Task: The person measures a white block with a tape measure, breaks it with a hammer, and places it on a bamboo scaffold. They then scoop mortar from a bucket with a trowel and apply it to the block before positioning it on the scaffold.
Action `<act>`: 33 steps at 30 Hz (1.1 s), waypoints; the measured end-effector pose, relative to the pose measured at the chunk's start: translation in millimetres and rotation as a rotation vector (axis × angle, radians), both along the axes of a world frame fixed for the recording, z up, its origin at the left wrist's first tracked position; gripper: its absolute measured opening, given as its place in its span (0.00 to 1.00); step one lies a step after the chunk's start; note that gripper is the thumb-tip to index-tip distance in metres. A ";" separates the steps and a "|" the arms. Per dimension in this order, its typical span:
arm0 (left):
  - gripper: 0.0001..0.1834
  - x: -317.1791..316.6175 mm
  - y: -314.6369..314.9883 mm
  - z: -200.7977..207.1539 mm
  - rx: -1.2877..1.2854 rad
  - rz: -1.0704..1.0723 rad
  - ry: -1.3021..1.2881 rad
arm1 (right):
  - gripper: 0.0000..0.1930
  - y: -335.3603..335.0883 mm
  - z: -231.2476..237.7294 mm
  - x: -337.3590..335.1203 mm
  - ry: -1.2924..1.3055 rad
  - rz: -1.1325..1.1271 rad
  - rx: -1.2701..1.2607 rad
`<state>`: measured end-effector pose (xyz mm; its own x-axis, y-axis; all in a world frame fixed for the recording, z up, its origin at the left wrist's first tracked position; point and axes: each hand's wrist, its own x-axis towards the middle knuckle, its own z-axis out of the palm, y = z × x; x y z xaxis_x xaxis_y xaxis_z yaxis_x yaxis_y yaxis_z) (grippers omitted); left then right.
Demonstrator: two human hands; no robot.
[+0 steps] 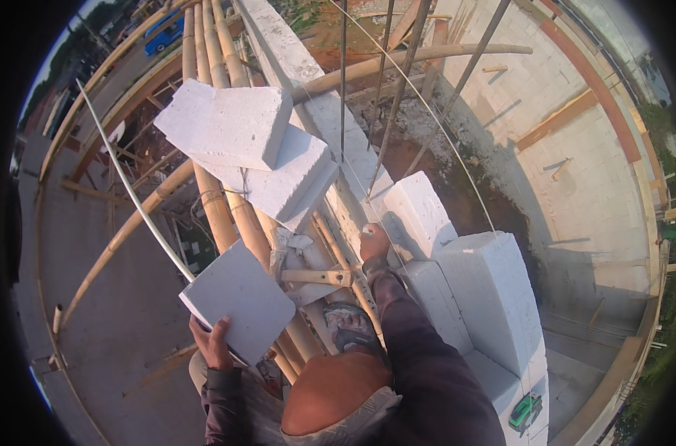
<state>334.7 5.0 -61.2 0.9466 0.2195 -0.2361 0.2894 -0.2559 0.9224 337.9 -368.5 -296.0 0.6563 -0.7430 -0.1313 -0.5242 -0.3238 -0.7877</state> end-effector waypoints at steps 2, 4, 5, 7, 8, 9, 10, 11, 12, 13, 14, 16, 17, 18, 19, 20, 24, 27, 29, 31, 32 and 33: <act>0.48 -2.0 3.6 -1.3 0.127 -0.003 0.011 | 0.14 21.7 38.3 -0.9 -0.118 -0.012 0.315; 0.49 -3.1 5.7 -2.5 0.091 0.002 0.015 | 0.18 40.6 72.7 -9.1 -0.321 0.119 0.598; 0.50 -3.7 5.5 -3.5 0.069 -0.027 -0.008 | 0.21 49.4 82.0 -11.1 -0.530 0.262 0.737; 0.51 -3.3 4.4 -3.7 0.066 0.009 0.053 | 0.26 48.2 86.3 -9.1 -0.270 0.181 0.394; 0.51 -3.3 3.9 -2.9 0.064 0.012 0.048 | 0.27 44.3 81.2 -7.6 -0.099 0.131 0.167; 0.51 -2.2 2.5 -2.8 0.075 0.030 0.041 | 0.27 34.5 71.7 -3.0 0.016 0.084 -0.086; 0.50 -2.1 1.7 -1.7 0.095 0.029 0.031 | 0.27 25.1 58.9 0.4 0.224 0.088 -0.162; 0.50 -0.6 0.6 -1.9 0.062 0.015 0.013 | 0.27 15.3 43.9 3.0 0.222 0.110 -0.253; 0.50 -2.3 0.4 -0.9 0.055 0.010 0.029 | 0.28 4.4 29.5 4.8 0.270 0.118 -0.315; 0.49 -2.8 0.4 -0.8 0.066 0.030 0.049 | 0.28 -3.2 17.1 4.5 0.374 0.135 -0.344; 0.49 -3.4 0.5 -1.3 0.055 0.004 0.052 | 0.28 -8.5 7.1 4.6 0.484 0.152 -0.375; 0.49 -4.7 2.0 -2.7 0.063 0.007 0.037 | 0.28 -6.8 -4.6 -3.9 0.508 0.114 -0.330; 0.48 -5.0 3.6 -3.4 0.082 0.017 0.018 | 0.28 -3.2 -6.9 -9.0 0.547 0.093 -0.282; 0.47 -4.8 4.9 -4.6 0.074 0.009 0.006 | 0.26 -0.6 -7.5 -12.5 0.572 0.232 -0.416; 0.46 -4.3 6.0 -6.1 0.078 0.009 -0.015 | 0.26 2.2 -7.2 -15.9 0.425 0.254 -0.367; 0.45 -4.5 7.2 -7.5 0.108 0.014 -0.014 | 0.26 3.4 -6.8 -18.3 0.316 0.277 -0.313; 0.44 -3.6 8.5 -9.5 0.058 -0.006 0.027 | 0.23 -0.5 -7.4 -15.7 0.410 0.091 -0.344; 0.46 1.1 2.8 -1.1 0.077 -0.001 0.019 | 0.20 7.0 4.0 -17.1 0.282 0.131 -0.265; 0.49 0.5 -4.2 10.8 0.063 -0.013 0.055 | 0.15 26.8 26.2 -28.6 0.039 0.117 -0.180; 0.50 0.5 -10.9 27.5 -0.043 -0.055 0.101 | 0.10 51.2 63.3 -52.3 -0.129 0.112 -0.031; 0.50 1.4 -15.3 36.5 -0.119 -0.085 0.128 | 0.09 57.5 85.6 -63.0 -0.101 0.106 0.101; 0.50 0.9 -20.6 45.1 -0.177 -0.093 0.164 | 0.09 58.8 106.9 -69.4 -0.169 0.117 0.104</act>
<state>335.7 -15.6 -16.1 0.9068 0.0745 -0.4149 0.4213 -0.1272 0.8980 268.5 -309.7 -189.1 0.7567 -0.6483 -0.0845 -0.3458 -0.2871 -0.8933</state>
